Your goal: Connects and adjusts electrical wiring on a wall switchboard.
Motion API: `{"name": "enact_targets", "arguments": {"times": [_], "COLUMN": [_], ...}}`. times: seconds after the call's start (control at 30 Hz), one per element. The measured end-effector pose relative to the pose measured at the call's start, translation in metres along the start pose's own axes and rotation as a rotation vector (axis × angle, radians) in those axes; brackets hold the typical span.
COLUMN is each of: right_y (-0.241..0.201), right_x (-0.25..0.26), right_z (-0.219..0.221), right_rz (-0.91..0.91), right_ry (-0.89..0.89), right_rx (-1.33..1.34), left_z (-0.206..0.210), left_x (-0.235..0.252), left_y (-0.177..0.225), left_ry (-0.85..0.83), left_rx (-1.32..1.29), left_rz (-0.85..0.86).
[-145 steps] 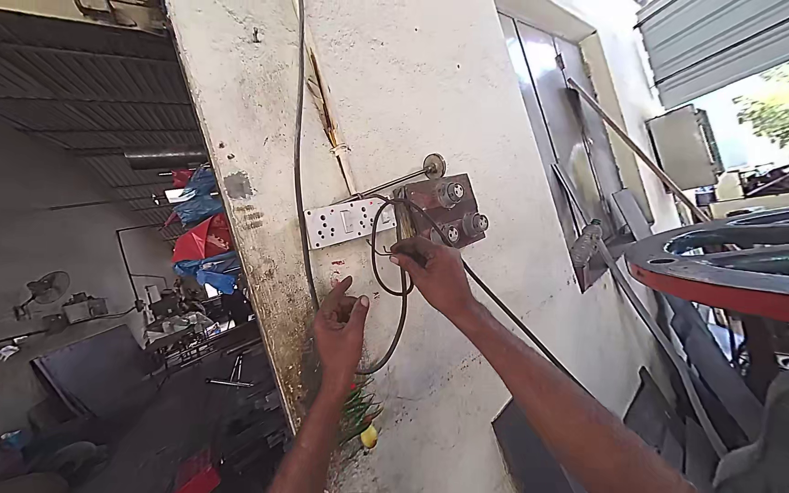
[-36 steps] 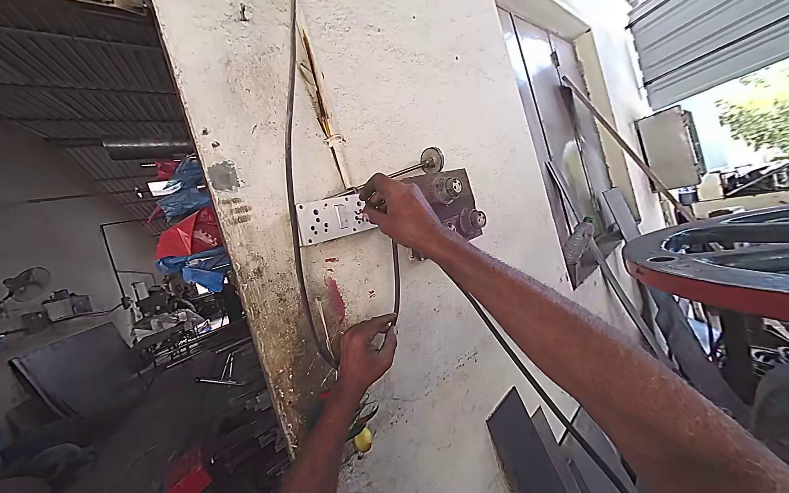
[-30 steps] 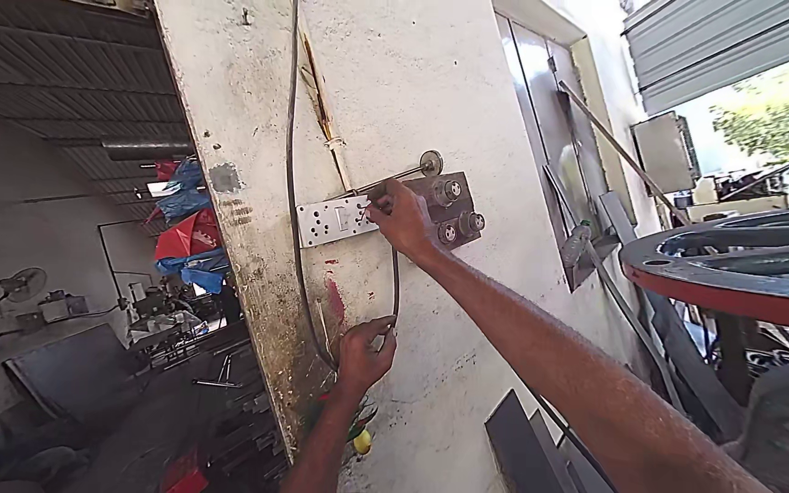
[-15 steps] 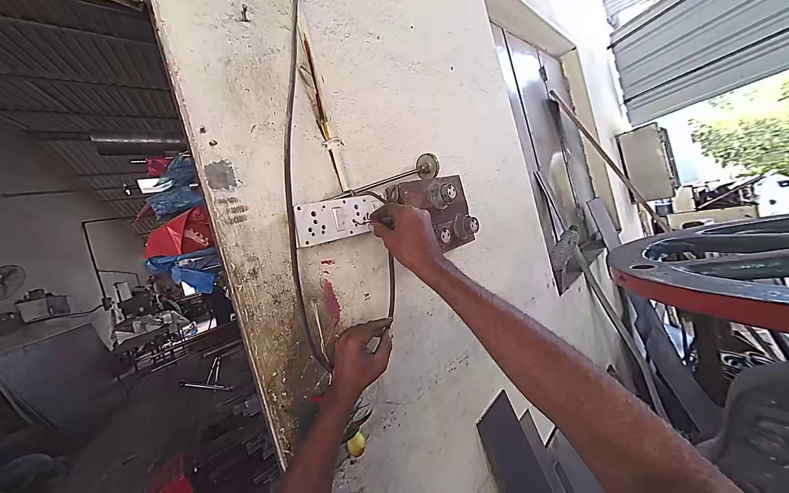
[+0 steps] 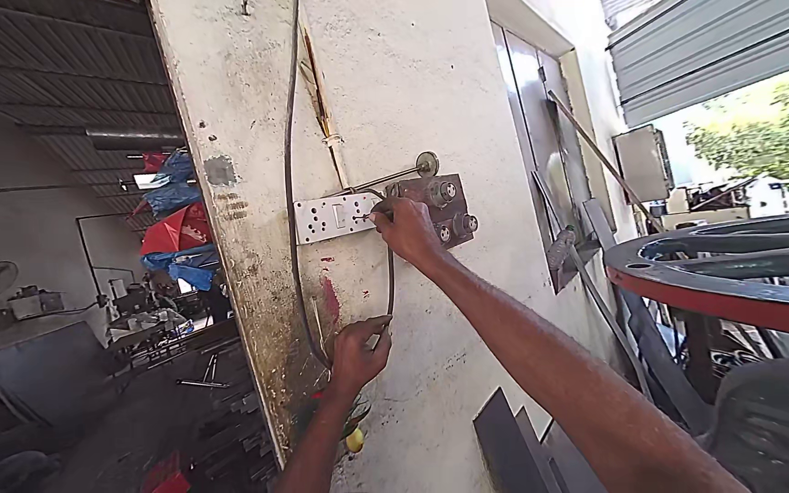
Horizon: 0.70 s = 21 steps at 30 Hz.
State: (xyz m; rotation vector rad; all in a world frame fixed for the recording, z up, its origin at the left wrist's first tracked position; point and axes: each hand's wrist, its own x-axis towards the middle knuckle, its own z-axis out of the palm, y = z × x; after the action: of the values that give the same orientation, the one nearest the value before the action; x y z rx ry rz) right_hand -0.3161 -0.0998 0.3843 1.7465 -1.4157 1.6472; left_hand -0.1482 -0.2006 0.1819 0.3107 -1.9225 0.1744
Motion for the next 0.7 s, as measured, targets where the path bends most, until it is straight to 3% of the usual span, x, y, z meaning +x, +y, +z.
{"name": "enact_targets", "arguments": {"times": [0.33, 0.7], "right_y": [0.008, -0.006], "right_x": [0.007, 0.007], "right_z": [0.011, 0.015], "right_rz": [-0.113, -0.054], "right_ry": [0.073, 0.056], "right_rx": [-0.145, -0.269], "left_z": [0.0, -0.001], "left_x": [0.001, 0.002], "left_y": [0.001, 0.004], "left_ry": [-0.008, -0.003], "left_rx": [0.008, 0.03], "left_rz": [0.001, -0.009]}}
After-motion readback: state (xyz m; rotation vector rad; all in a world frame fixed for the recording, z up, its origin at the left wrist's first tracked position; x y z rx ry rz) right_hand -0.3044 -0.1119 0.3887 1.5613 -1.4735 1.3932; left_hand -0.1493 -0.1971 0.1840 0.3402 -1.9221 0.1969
